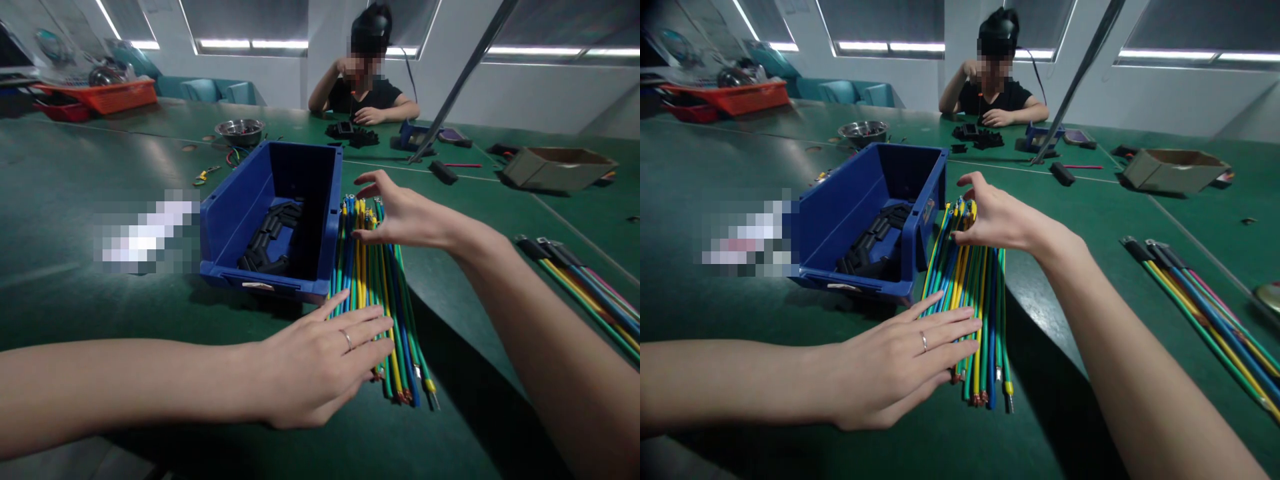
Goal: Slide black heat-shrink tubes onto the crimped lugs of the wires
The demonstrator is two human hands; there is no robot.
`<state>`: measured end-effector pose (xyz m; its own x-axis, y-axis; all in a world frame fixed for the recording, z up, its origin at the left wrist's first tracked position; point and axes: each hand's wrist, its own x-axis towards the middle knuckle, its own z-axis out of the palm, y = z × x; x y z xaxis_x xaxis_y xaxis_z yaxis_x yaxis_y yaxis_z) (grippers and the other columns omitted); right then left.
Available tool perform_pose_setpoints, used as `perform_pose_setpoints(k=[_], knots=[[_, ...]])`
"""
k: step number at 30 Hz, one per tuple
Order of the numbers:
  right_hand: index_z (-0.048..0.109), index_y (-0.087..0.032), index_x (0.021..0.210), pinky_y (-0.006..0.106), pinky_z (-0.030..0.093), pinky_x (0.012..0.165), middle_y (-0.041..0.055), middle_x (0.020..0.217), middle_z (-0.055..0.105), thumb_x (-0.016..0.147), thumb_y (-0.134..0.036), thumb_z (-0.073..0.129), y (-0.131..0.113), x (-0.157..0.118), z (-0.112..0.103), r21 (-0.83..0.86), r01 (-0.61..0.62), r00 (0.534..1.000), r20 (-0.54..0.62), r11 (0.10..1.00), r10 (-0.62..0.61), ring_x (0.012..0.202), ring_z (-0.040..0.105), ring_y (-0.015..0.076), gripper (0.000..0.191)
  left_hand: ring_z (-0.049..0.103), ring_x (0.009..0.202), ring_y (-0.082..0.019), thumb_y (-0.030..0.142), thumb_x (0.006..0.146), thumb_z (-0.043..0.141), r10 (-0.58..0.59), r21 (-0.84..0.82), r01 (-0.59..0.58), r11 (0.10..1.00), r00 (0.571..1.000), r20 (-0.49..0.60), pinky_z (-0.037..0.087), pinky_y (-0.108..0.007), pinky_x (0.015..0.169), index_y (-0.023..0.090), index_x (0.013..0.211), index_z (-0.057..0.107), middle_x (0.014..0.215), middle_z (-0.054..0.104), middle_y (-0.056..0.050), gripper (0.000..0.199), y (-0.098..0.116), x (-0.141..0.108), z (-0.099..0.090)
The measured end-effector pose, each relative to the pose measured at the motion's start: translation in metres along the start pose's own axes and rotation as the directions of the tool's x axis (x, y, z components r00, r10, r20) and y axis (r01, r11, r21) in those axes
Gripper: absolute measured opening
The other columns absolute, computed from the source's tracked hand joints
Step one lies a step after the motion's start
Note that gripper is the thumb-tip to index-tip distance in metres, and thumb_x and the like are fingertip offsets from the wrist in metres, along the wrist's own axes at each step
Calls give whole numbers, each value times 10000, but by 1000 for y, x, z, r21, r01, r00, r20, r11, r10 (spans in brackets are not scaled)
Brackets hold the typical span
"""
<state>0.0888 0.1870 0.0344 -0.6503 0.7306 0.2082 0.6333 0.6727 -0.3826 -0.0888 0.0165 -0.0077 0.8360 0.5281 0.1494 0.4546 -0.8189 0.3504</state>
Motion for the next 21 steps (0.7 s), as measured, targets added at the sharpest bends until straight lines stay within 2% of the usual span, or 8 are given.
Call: perform_pose_setpoints(k=[4,9,12,14,16,19,21], knots=[[283,-187,1358,412,455,1005,131,1267,555,653,-405,727,-16,-51,5,80,36,999,-14,996,-35,1180,553,271,861,366,1387,-263,265,1003,381,38,-65,-43,997,996,-80,224,-397,1196,9,1333,460,1424,470,-205,425,1,-1,-2],[164,-251,1429,448,421,1062,106,1345,501,680,-475,725,-35,-118,12,89,19,999,-49,996,-14,1276,482,277,963,550,1174,-259,220,972,414,94,-222,-139,965,975,-200,379,-378,1103,-15,1198,552,1176,624,-200,354,0,0,-8],[166,-240,1452,444,453,1045,122,1401,445,691,-462,716,-45,-139,13,37,41,994,-104,998,-37,1287,475,289,965,600,1016,-237,165,961,416,117,-321,-180,930,971,-207,437,-359,1027,6,1045,628,1005,669,-168,278,0,3,-11],[187,-232,1456,437,481,1024,129,1408,437,697,-433,713,-52,-145,14,13,75,988,-139,997,-73,1268,496,290,945,603,931,-210,141,965,409,55,-417,-137,898,978,-203,469,-324,949,31,947,647,924,668,-143,263,0,6,-13],[190,-235,1455,454,490,1019,130,1398,455,699,-383,711,-59,-145,14,16,118,979,-167,993,-113,1249,513,292,930,597,866,-180,158,975,427,-81,-534,-37,845,977,-197,482,-284,855,61,885,637,883,652,-112,248,0,7,-13],[199,-266,1447,525,448,1047,114,1369,510,692,-290,696,-68,-143,14,-2,216,954,-214,976,-211,1239,517,298,905,577,789,-137,205,951,535,-270,-661,111,742,952,-143,459,-237,758,105,849,601,843,622,-47,158,0,8,-13],[209,-279,1446,542,423,1057,102,1367,524,691,-256,685,-72,-143,14,-24,256,938,-238,966,-254,1248,509,291,893,543,723,-107,211,917,601,-312,-694,160,702,945,-97,431,-207,699,122,843,585,792,589,1,116,0,8,-14]])
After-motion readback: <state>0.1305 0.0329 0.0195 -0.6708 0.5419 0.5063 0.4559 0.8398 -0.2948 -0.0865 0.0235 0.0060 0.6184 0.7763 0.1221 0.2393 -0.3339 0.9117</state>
